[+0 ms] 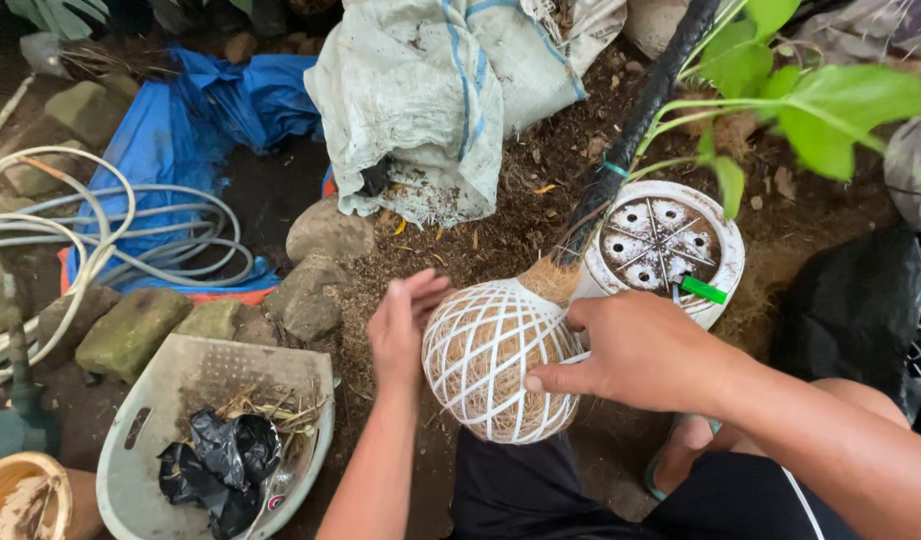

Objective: The person wraps a white plastic net around a plant's root ball using a lighter to melt and secure the netting. They adjust the netting and the plant, then use the lighter to fuse the netting ends together.

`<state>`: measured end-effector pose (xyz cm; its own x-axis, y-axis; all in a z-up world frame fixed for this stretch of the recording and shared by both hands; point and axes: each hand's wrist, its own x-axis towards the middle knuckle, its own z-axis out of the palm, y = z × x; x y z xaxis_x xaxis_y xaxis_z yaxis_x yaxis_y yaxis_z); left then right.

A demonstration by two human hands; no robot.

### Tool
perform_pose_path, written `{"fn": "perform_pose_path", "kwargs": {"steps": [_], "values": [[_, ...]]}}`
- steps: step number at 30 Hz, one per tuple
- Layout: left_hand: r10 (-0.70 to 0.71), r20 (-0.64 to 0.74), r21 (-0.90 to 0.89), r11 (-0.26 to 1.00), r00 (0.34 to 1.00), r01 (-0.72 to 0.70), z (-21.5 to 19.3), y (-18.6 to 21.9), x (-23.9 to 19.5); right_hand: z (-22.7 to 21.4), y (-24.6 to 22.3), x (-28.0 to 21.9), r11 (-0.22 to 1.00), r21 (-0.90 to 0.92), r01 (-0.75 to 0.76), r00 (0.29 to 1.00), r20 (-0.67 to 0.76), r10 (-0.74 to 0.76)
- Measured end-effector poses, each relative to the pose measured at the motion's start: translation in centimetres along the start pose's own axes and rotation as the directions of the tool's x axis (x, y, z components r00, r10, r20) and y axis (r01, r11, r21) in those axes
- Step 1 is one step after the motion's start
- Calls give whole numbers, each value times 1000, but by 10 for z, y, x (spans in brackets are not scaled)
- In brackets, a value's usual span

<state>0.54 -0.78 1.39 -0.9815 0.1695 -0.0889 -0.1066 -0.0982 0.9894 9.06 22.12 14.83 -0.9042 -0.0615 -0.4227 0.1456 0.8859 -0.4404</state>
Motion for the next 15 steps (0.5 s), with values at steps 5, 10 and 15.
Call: {"fn": "perform_pose_path", "kwargs": {"steps": [5, 10, 15], "values": [[486, 457, 610, 438, 745, -660, -1, 46, -82, 7, -5, 0, 998, -60, -17, 1000, 14, 18], [551, 464, 741, 187, 693, -645, 19, 31, -95, 6, -15, -1, 994, -107, 12, 999, -38, -16], [585, 469, 675, 245, 661, -696, 11, 30, -89, -10, -10, -25, 981, -74, 179, 984, 31, -177]]}}
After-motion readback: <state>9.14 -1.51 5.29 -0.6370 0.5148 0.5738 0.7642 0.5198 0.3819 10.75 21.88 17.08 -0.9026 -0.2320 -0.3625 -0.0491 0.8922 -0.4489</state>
